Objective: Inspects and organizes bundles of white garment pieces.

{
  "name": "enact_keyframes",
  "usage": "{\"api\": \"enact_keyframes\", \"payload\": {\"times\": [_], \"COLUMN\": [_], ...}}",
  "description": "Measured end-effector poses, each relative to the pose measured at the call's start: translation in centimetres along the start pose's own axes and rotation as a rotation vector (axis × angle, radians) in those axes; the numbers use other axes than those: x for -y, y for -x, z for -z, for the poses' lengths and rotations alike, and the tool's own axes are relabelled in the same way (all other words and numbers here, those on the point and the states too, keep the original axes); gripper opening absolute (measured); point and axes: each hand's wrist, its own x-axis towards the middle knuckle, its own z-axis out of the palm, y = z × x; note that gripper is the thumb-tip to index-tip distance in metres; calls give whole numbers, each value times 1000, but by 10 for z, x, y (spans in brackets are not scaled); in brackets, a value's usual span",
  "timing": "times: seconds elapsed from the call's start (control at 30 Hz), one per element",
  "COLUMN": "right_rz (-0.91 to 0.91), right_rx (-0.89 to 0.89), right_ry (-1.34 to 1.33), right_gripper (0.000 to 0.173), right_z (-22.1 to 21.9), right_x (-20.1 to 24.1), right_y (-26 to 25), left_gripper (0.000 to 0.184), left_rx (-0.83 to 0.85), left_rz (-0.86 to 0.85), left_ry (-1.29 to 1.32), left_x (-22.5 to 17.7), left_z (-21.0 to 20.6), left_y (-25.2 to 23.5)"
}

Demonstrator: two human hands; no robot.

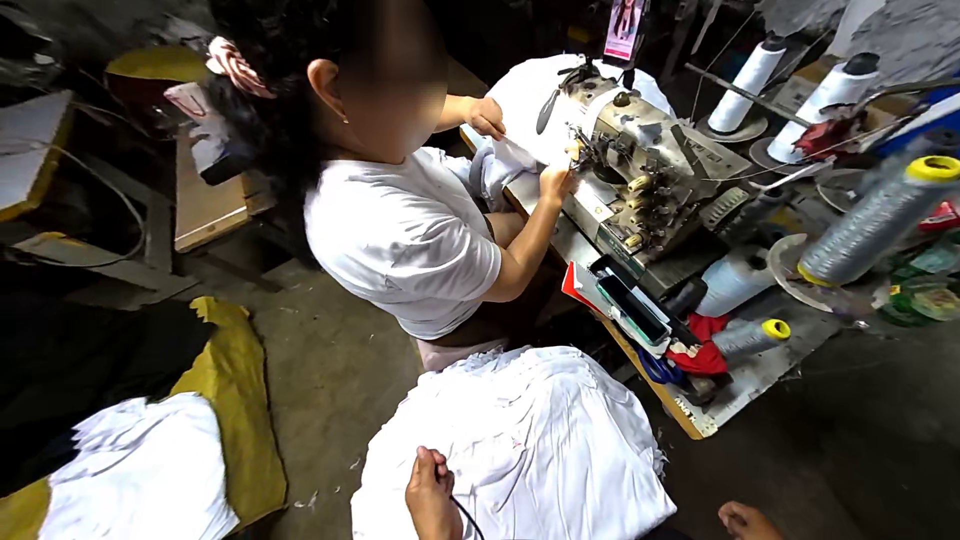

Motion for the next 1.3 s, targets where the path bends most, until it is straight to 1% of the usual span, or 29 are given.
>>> {"api": "enact_keyframes", "payload": {"times": [0.1, 0.2, 0.27, 0.37, 0.43, 0.47, 0.57, 0.67, 0.73, 0.83, 0.93, 1.03, 1.13, 1.3], "right_rz": [1, -3, 2, 21, 35, 47, 66, 60, 50, 44, 28, 18, 15, 25], "right_rx": [13, 39, 56, 75, 77, 77, 81, 84, 106, 123, 139, 157, 155, 130], "right_ry": [13, 24, 36, 52, 63, 65, 57, 60, 61, 69, 67, 91, 116, 125], "right_gripper": [34, 35, 35, 33, 33, 32, 32, 31, 31, 30, 31, 32, 32, 33], "right_z": [6, 9, 10, 11, 13, 14, 15, 18, 16, 15, 17, 21, 28, 31], "right_x": [24, 40, 44, 46, 49, 50, 54, 58, 55, 53, 53, 52, 50, 48], "right_y": [0, -5, -12, -27, -35, -38, -46, -54, -59, -66, -70, -75, -84, -94], "left_gripper": [44, 43, 39, 32, 30, 30, 32, 32, 31, 36, 28, 22, 14, 16], "left_rx": [-25, 23, 171, 488, 605, 617, 533, 442, 425, 451, 406, 339, 294, 304], "left_rz": [-28, -45, -42, -4, 40, 60, 68, 54, 32, -18, -89, -23, 31, -30], "left_ry": [1, -54, -178, -415, -522, -558, -597, -543, -496, -503, -468, -376, -338, -313], "left_x": [-4, 0, 7, 18, 22, 24, 29, 33, 35, 34, 32, 28, 23, 22], "left_z": [5, 3, 3, 6, 4, 2, 1, -2, -2, -3, -11, -19, -24, -17], "left_y": [-13, -20, -22, -25, -25, -25, -27, -33, -38, -42, -37, -28, -23, -17]}}
